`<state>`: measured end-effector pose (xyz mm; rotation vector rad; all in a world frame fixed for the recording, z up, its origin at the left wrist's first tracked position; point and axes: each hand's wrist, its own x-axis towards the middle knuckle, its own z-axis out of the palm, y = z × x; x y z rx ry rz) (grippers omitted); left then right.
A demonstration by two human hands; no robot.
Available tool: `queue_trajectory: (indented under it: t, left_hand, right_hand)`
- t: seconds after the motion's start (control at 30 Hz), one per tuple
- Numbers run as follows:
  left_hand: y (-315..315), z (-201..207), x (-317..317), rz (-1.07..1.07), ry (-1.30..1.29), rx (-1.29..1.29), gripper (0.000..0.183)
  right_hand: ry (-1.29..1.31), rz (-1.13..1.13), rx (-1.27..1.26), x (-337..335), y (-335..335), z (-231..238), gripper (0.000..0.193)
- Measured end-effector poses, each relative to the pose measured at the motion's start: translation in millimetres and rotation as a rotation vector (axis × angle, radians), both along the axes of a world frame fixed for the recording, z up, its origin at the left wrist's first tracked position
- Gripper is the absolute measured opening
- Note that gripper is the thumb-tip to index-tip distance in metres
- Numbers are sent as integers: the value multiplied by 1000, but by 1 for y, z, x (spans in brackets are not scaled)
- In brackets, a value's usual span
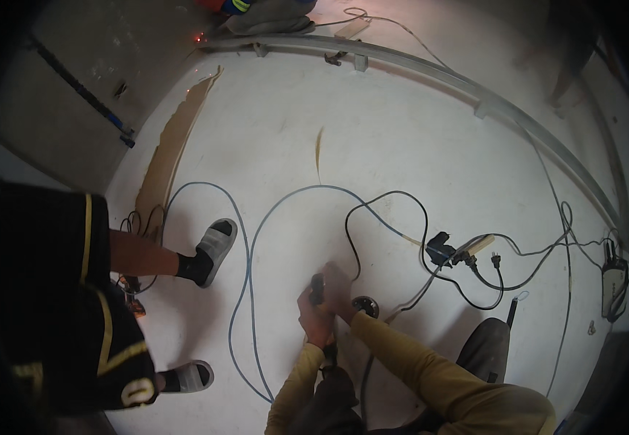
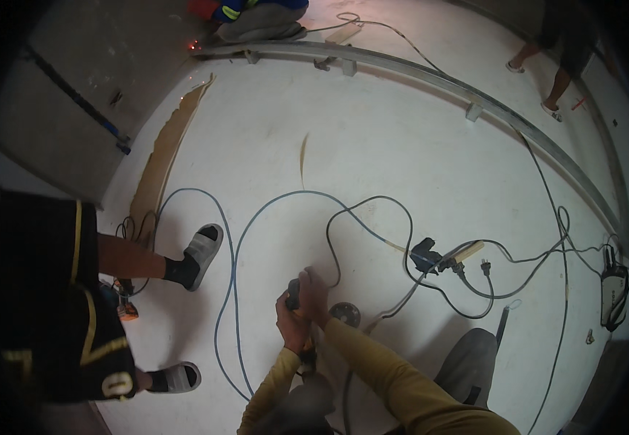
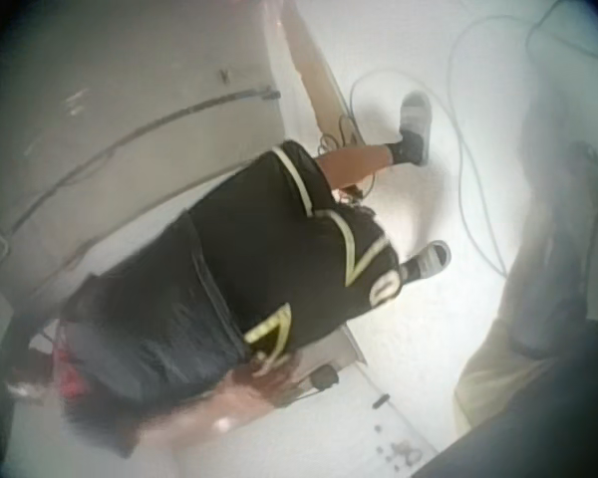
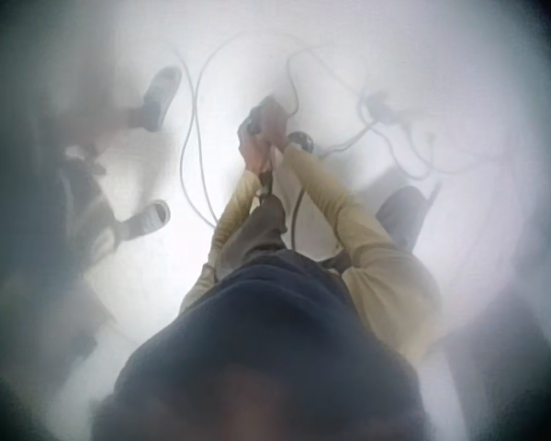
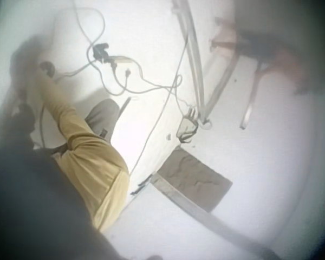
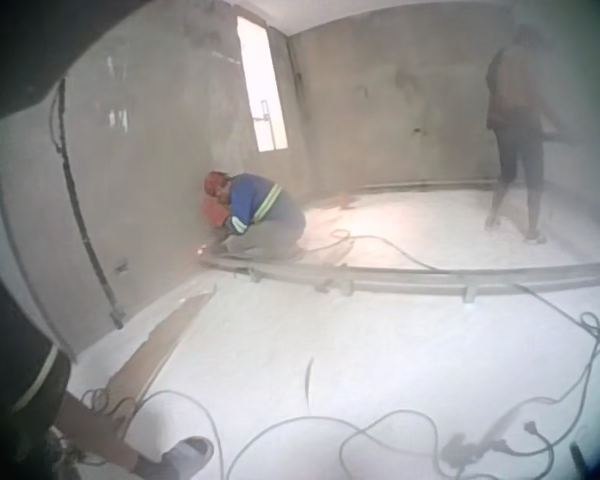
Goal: The person walks through a construction site, then sits on the floor to hammer a plastic cup and scrape debris. They later stand and use a power sander on the floor while another worker welds nearby.
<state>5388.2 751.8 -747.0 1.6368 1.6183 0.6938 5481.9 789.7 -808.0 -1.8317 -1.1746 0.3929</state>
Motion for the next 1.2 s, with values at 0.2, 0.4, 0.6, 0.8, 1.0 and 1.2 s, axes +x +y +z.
queue_trajectory:
  t: [0.2, 0.4, 0.6, 0.8, 1.0, 1.2]
  left_hand:
    - [-6, -2, 7, -52, 18, 77, 67]
    - [-8, -3, 16, -113, 64, 81, 70]
    - [-10, -4, 19, -163, 83, 33, 70]
    - [-7, -8, 23, -246, 198, 29, 81]
    - [-1, -9, 26, -274, 283, -99, 85]
    - [-1, -13, 14, -249, 245, -5, 89]
  right_hand:
    - [331, -135, -147, 14, -10, 19, 21]
    - [637, -347, -67, 19, -17, 15, 31]
    - [428, -338, -14, 22, -17, -3, 34]
    - [680, -307, -286, 30, -18, 7, 33]
    - [588, -329, -189, 31, -16, 11, 29]
    - [747, -223, -139, 23, -17, 14, 28]
